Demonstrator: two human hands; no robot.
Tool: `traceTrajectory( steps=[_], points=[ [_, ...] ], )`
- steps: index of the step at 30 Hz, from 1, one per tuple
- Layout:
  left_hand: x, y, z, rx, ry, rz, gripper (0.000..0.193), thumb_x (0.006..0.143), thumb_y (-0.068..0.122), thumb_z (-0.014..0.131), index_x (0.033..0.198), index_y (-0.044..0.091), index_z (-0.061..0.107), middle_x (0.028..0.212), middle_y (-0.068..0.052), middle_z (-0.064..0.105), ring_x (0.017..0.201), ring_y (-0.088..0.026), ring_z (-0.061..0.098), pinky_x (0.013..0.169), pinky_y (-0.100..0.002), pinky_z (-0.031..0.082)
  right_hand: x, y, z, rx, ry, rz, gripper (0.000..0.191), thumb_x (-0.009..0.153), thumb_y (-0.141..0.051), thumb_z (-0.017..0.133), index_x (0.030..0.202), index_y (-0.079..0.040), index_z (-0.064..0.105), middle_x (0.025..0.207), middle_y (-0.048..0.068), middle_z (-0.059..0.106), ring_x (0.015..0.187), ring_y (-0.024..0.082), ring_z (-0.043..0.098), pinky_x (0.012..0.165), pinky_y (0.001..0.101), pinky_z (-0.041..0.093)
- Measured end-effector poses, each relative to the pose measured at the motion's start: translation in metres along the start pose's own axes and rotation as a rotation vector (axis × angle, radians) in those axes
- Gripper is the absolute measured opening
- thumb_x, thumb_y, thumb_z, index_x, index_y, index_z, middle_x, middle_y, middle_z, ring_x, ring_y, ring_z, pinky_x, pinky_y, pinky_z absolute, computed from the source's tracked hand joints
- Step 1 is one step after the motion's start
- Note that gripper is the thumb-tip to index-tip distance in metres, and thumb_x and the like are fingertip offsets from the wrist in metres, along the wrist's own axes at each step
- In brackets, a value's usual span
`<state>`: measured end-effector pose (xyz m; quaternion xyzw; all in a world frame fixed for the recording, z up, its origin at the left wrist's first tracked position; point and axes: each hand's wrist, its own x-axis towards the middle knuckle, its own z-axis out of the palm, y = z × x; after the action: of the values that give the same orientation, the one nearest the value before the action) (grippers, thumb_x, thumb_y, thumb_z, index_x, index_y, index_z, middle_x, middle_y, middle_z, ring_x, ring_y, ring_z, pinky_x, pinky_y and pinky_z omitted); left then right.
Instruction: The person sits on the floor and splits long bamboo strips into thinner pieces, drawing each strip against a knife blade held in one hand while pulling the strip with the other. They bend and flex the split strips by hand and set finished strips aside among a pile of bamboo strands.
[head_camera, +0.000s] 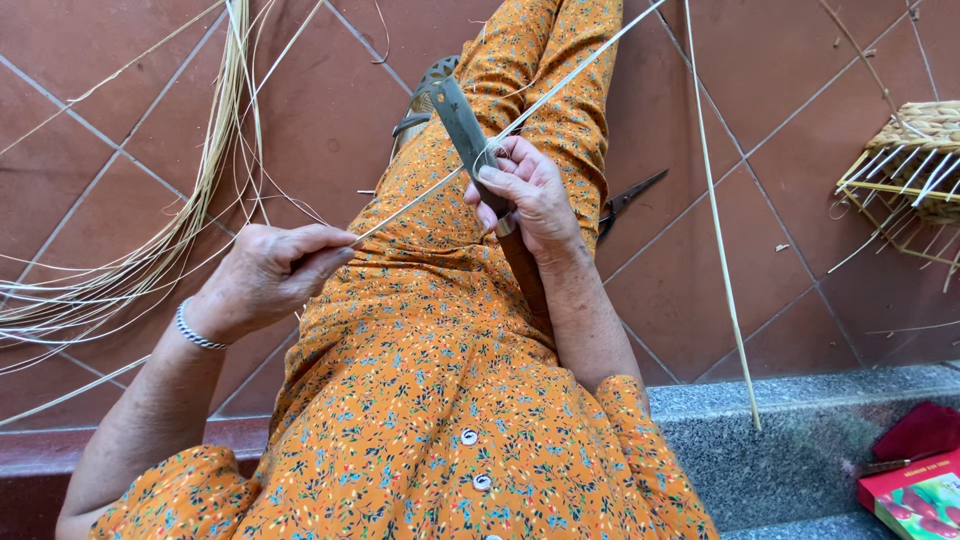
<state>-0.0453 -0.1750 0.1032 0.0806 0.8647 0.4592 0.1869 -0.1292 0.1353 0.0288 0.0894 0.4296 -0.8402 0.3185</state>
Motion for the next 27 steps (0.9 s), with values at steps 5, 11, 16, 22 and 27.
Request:
traceTrajectory(
  steps=[5,11,16,22,27],
  points=[
    [-0.012,-0.001,-0.011,0.037,0.027,0.065,0.018,0.090,0.016,0.075,0.106,0.008,0.076,0.069,-0.009,0.071,0.057,-0.014,0.069,0.051,-0.028,0.052,0.006,0.000,-0.006,0.045,-0.008,-0.006,0.018,0.101,-0.001,0.062,0.115,0.001,0.051,0.087,0.019,0.070,0.056,0.018,0.061,0.054,0.0276,0.053],
    [-0.030,-0.011,-0.031,0.069,-0.027,-0.115,0.019,0.087,0.016,0.076,0.105,0.009,0.077,0.062,-0.007,0.070,0.049,-0.013,0.066,0.048,-0.029,0.050,0.010,-0.005,-0.021,0.059,0.041,-0.058,0.019,0.101,0.000,0.062,0.117,0.001,0.051,0.089,0.020,0.070,0.058,0.019,0.061,0.055,0.0286,0.053],
    [-0.047,-0.019,-0.053,0.110,0.005,-0.236,0.020,0.088,0.018,0.075,0.107,0.012,0.078,0.061,-0.006,0.070,0.054,-0.012,0.064,0.049,-0.029,0.051,0.014,-0.013,-0.024,0.103,0.061,-0.073,0.021,0.099,0.001,0.062,0.117,-0.001,0.050,0.089,0.019,0.069,0.058,0.020,0.063,0.055,0.0306,0.055],
    [-0.027,-0.013,-0.064,0.098,0.020,-0.276,0.027,0.093,0.021,0.072,0.118,0.010,0.073,0.072,-0.007,0.072,0.062,-0.011,0.068,0.058,-0.030,0.054,0.009,-0.004,0.000,-0.016,0.069,-0.128,0.020,0.102,-0.002,0.060,0.117,-0.003,0.047,0.090,0.019,0.070,0.057,0.016,0.063,0.055,0.0267,0.054],
    [0.030,0.008,-0.015,0.094,0.078,-0.044,0.022,0.097,0.024,0.073,0.113,0.009,0.073,0.074,-0.014,0.069,0.061,-0.022,0.068,0.058,-0.034,0.054,0.003,0.012,0.030,-0.068,0.021,-0.066,0.018,0.103,-0.004,0.059,0.116,-0.002,0.047,0.089,0.017,0.071,0.057,0.014,0.063,0.053,0.0245,0.053]
  ],
)
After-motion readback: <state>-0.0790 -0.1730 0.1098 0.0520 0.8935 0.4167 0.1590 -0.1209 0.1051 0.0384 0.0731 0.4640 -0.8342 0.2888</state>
